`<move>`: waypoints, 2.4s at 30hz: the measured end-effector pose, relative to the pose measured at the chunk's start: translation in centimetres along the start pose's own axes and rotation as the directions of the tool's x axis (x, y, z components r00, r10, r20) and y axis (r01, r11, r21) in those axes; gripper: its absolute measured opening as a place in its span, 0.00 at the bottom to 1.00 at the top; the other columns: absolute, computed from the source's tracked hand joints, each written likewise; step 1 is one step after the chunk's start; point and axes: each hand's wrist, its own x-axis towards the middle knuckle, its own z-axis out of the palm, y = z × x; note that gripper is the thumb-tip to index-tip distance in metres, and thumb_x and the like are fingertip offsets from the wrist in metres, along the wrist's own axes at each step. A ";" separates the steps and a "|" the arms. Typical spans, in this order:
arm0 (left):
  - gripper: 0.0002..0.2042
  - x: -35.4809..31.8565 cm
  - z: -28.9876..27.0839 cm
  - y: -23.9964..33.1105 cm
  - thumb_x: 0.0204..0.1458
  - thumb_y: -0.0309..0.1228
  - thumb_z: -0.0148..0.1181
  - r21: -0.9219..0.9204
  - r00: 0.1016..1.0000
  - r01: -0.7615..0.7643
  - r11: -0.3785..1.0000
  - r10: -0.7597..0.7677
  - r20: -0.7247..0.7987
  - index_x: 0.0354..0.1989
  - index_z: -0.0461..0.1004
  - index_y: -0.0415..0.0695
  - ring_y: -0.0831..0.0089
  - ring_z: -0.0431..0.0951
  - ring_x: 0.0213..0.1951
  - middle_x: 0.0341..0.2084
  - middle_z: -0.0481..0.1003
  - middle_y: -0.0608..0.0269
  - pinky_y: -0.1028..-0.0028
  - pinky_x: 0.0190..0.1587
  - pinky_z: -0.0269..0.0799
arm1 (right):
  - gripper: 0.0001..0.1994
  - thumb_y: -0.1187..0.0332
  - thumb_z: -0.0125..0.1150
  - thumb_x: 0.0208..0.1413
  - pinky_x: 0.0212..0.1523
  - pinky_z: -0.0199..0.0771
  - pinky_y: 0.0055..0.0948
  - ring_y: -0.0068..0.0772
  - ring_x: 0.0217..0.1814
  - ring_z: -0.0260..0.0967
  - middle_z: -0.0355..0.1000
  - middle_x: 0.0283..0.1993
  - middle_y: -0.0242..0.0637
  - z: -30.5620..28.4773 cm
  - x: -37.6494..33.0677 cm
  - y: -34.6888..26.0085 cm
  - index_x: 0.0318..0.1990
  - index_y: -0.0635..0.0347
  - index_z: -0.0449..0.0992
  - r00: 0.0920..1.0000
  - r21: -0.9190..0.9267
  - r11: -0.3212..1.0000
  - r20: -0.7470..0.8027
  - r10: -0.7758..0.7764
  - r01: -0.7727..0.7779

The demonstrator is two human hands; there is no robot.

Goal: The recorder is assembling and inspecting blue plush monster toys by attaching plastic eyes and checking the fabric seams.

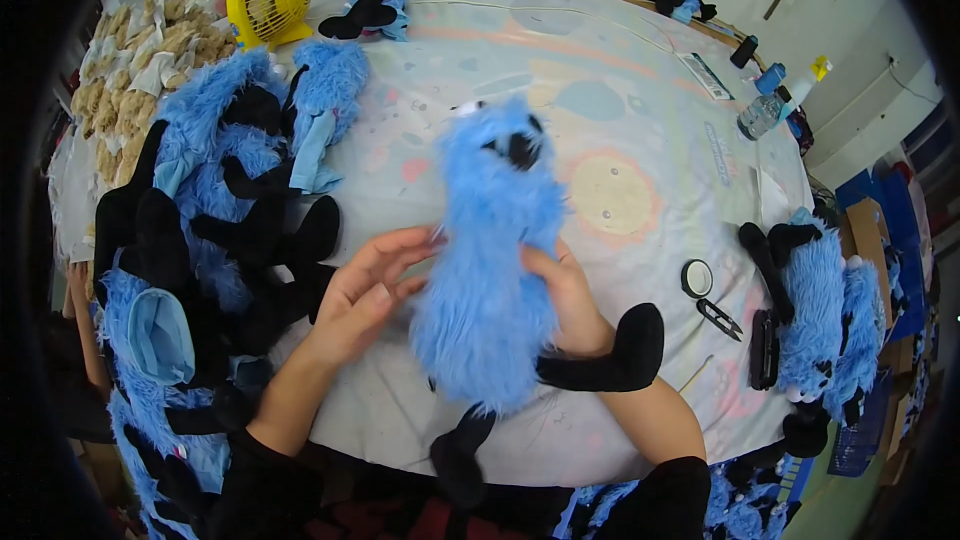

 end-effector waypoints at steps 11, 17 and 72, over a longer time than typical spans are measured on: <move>0.03 -0.5 -0.1 -0.4 0.51 0.22 0.48 0.509 0.990 0.062 0.859 -0.120 0.081 0.27 0.68 0.41 0.81 0.62 0.24 0.21 0.67 0.70 0.83 0.31 0.59 | 0.20 0.72 0.49 0.54 0.47 0.66 0.28 0.31 0.42 0.67 0.68 0.47 0.40 -3.0 1.3 0.5 0.56 0.61 0.59 0.970 0.154 0.971 -0.190 -0.152 0.183; 0.04 -0.8 -1.1 -0.7 0.53 0.23 0.47 0.318 0.979 0.013 0.948 -0.076 0.188 0.29 0.69 0.39 0.81 0.63 0.25 0.24 0.69 0.66 0.84 0.31 0.60 | 0.20 0.72 0.49 0.55 0.48 0.66 0.28 0.30 0.44 0.67 0.67 0.49 0.39 -3.4 1.6 -0.6 0.56 0.60 0.59 0.919 -0.037 0.962 -0.287 -0.270 0.271; 0.14 -0.9 -0.1 -3.4 0.52 0.22 0.52 -0.217 0.995 0.038 0.976 -0.057 -0.083 0.46 0.60 0.42 0.80 0.68 0.32 0.34 0.69 0.63 0.82 0.34 0.65 | 0.17 0.65 0.50 0.55 0.47 0.63 0.31 0.35 0.42 0.63 0.65 0.41 0.43 -6.4 3.7 0.3 0.48 0.67 0.63 0.822 -0.931 0.320 -0.039 -0.568 0.178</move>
